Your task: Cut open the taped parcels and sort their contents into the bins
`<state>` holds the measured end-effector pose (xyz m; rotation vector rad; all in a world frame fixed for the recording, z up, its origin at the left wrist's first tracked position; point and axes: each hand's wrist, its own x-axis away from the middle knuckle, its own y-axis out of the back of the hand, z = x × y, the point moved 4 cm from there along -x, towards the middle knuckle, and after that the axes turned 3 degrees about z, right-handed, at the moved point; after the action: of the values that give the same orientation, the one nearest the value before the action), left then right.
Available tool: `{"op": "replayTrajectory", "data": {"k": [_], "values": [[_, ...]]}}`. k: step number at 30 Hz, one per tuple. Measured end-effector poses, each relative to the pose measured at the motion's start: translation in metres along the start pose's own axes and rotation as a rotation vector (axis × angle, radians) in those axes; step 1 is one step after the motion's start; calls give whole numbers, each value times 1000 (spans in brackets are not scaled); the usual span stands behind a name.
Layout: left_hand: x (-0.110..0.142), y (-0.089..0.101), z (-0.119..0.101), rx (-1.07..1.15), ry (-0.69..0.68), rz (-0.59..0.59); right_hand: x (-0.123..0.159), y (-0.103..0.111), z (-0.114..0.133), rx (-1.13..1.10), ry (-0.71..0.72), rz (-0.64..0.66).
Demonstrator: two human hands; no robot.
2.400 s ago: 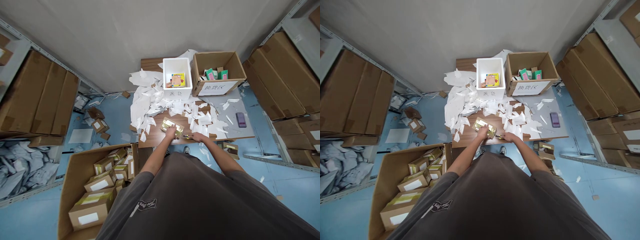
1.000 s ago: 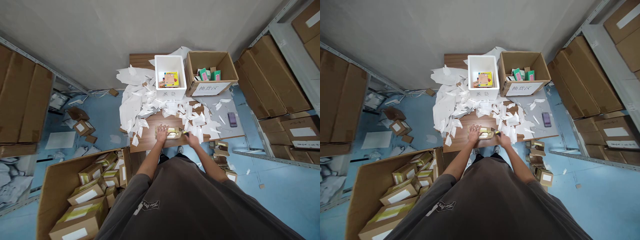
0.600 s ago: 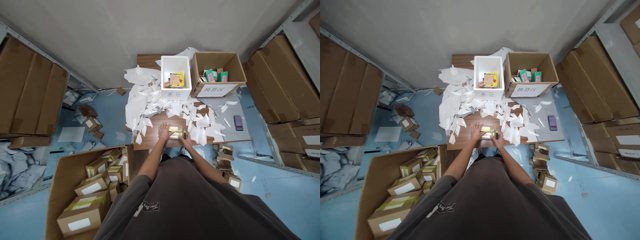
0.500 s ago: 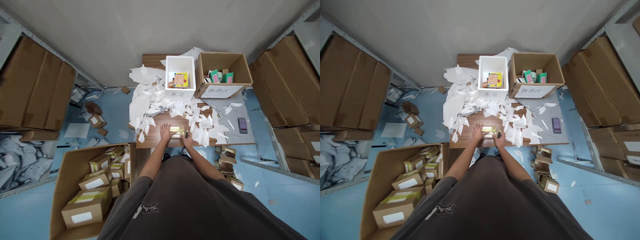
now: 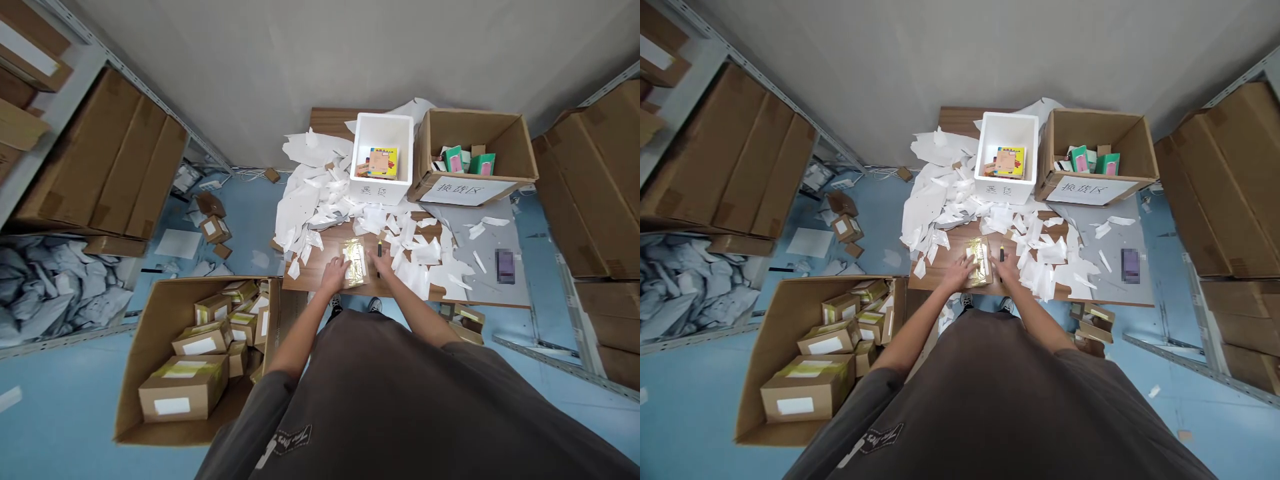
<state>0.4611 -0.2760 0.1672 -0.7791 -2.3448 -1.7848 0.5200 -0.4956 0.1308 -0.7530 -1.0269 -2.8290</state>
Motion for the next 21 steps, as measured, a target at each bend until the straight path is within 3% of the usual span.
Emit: {"op": "replayTrajectory", "data": {"k": [3, 6, 10, 16, 18, 21], "values": [[-14, 4, -2, -30, -293, 106, 44, -13, -34, -133, -201, 7], [-29, 6, -6, -16, -359, 128, 64, -22, -47, -160, -257, -10], [-43, 7, -16, 0, -279, 145, 41, -9, -37, -106, -226, -47], [-47, 3, -35, -42, 38, 30, -31, 12, 7, -30, -75, -27], [-50, -1, -41, -29, 87, 1, -38, 15, 15, -15, -51, -25], [-55, -7, -47, -1, 93, 38, -25, 23, 8, -40, -49, -2]]}}
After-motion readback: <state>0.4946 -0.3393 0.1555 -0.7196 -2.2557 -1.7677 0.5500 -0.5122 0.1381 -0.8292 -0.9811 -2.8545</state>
